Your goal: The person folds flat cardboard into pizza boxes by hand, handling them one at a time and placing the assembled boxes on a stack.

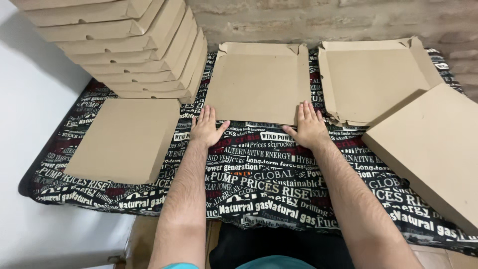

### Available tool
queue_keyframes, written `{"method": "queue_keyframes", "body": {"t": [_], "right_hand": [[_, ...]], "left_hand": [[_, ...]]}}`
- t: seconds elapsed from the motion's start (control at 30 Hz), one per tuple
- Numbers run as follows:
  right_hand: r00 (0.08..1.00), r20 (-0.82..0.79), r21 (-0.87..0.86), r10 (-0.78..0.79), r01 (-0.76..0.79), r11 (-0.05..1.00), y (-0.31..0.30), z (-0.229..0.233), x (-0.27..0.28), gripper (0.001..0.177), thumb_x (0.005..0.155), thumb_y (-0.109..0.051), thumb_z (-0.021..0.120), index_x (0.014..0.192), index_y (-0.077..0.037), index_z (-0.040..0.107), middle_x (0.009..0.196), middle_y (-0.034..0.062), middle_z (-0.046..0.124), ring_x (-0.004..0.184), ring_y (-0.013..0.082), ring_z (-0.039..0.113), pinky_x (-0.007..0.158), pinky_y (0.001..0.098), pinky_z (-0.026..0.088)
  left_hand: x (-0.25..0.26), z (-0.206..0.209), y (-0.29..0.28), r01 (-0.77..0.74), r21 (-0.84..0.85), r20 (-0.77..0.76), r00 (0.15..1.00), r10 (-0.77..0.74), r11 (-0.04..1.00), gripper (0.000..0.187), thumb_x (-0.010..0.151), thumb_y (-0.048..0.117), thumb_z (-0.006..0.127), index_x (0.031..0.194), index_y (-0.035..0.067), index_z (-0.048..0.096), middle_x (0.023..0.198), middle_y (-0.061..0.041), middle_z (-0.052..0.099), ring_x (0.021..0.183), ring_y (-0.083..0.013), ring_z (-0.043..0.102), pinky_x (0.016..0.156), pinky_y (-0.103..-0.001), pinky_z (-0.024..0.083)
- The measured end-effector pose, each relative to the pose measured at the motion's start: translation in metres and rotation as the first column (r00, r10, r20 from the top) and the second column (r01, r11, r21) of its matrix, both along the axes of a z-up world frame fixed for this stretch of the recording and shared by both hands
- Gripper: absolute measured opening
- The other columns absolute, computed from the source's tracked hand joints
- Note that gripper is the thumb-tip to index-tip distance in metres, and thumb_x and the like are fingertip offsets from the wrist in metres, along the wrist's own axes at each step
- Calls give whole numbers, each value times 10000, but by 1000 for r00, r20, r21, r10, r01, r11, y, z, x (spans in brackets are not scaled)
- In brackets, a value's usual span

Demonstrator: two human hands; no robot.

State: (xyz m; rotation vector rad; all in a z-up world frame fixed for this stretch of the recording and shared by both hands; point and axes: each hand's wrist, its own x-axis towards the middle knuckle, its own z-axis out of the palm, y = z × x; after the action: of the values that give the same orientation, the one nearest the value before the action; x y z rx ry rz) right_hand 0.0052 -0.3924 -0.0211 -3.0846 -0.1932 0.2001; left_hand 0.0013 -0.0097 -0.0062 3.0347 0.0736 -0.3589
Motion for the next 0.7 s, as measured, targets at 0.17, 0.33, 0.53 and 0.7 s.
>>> {"method": "queue_keyframes", "body": {"t": [0.17, 0.33, 0.53, 0.7], "right_hand": [[999, 26, -90, 37, -34, 995, -11, 1, -32, 1168, 1086, -935, 267, 1872, -75, 176, 1969, 142, 134, 1826, 277, 89, 1471, 552, 146], [995, 3, -180, 102, -100, 979, -24, 25, -79, 1088, 1104, -874, 366, 1839, -75, 297, 1962, 131, 191, 1817, 269, 156, 1454, 527, 220], [965, -31, -81, 259, -261, 962, -59, 77, -151, 834, 1092, -768, 515, 1727, -228, 508, 1892, 97, 355, 1782, 301, 292, 1379, 542, 411], [985, 7, 31, 174, -174, 984, -117, 128, -209, 705, 1015, -651, 752, 1571, -222, 685, 1653, 100, 664, 1623, 316, 577, 1305, 516, 507]], "left_hand": [[3, -4, 0, -2, 15, -17, 1000, 2, 1000, 1087, 1098, 916, 65, 1888, 169, 75, 1987, -47, -16, 1831, -230, -25, 1476, -587, 91], [14, -13, -2, -3, 72, -7, 1000, 4, 997, 1084, 1098, 921, 43, 1887, 177, 62, 1986, -57, -1, 1829, -240, -4, 1468, -615, 86], [10, 2, -36, -66, 72, 123, 991, 57, 995, 1096, 1128, 916, 183, 1863, 104, 215, 1953, -138, 193, 1823, -279, 91, 1445, -660, 53], [-10, 22, -79, -5, 106, 380, 924, -36, 994, 988, 1150, 866, 355, 1764, 99, 455, 1873, -172, 403, 1803, -311, 207, 1416, -673, -56]]}}
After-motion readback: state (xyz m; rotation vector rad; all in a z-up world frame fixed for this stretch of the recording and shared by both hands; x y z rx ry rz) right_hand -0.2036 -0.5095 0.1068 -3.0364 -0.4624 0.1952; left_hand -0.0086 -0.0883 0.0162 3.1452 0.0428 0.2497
